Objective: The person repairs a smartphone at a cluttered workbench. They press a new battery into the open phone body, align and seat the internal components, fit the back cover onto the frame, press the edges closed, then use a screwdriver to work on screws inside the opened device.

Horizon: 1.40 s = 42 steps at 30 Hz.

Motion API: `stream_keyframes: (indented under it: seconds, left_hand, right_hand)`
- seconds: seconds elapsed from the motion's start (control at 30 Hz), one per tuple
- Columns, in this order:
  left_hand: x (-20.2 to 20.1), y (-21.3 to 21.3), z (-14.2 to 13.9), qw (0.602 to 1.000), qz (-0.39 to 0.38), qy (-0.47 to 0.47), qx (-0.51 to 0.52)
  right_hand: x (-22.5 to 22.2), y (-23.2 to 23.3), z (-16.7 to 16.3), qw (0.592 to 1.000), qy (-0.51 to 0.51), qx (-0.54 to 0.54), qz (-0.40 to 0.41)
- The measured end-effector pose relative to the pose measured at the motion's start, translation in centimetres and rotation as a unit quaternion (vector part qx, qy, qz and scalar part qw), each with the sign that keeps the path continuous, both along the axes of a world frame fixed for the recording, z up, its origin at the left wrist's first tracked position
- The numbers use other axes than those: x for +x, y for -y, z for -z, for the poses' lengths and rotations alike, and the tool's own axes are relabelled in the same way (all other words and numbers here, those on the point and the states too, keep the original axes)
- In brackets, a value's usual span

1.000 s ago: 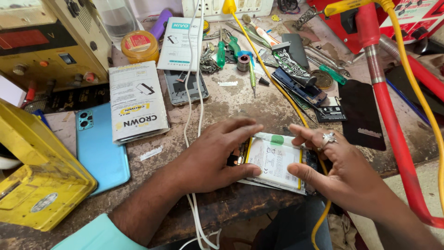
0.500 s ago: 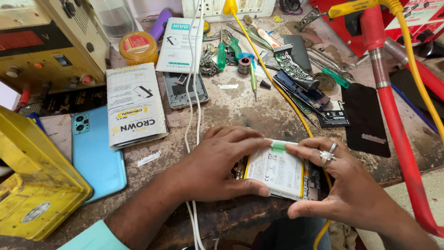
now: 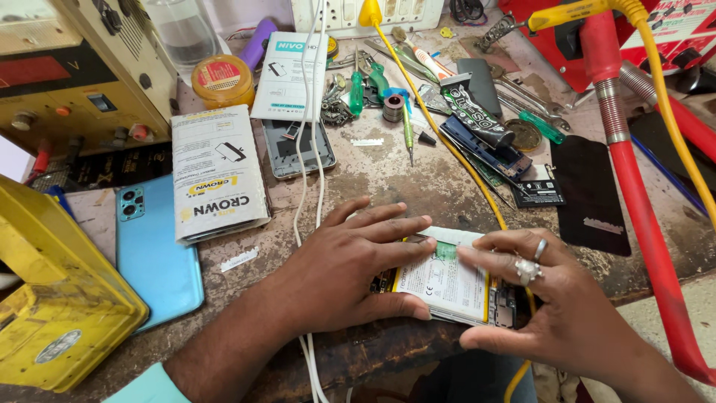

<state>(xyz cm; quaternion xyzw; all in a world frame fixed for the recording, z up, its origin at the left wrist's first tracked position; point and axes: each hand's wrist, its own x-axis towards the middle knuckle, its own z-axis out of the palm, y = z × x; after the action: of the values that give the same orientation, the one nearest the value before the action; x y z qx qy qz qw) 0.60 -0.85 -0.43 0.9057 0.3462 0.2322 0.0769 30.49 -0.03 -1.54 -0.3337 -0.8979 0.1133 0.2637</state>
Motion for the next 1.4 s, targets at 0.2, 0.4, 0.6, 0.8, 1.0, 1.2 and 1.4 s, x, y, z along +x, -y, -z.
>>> stream_keyframes:
  seconds: [0.2, 0.4, 0.6, 0.8, 1.0, 1.2, 1.4]
  left_hand:
    - [0.0, 0.0, 0.0, 1.000, 0.005, 0.024, -0.005]
    - [0.0, 0.3, 0.0, 0.997, -0.005, 0.072, -0.026]
    - [0.1, 0.4, 0.0, 0.995, -0.044, 0.086, -0.021]
    - [0.3, 0.4, 0.2, 0.999, -0.020, 0.033, 0.001]
    - [0.1, 0.4, 0.1, 0.999, -0.017, 0.039, 0.004]
    - [-0.1, 0.5, -0.2, 0.997, -0.012, 0.060, -0.036]
    - [0.2, 0.6, 0.3, 0.999, -0.030, 0.004, 0.037]
  right_hand:
    - [-0.3, -0.6, -0.4, 0.998, 0.049, -0.032, -0.001]
    - [0.1, -0.5, 0.4, 0.999, 0.028, 0.023, -0.028]
    - [0.2, -0.4, 0.8, 0.999, 0.021, 0.037, -0.019]
    - [0.1, -0.3, 0.7, 0.999, 0.030, 0.036, -0.006]
    - [0.0, -0.3, 0.7, 0.999, 0.026, 0.039, -0.007]
    - [-0.1, -0.2, 0.8, 0.999, 0.023, 0.044, -0.007]
    - [-0.1, -0.2, 0.9, 0.999, 0.026, 0.031, 0.001]
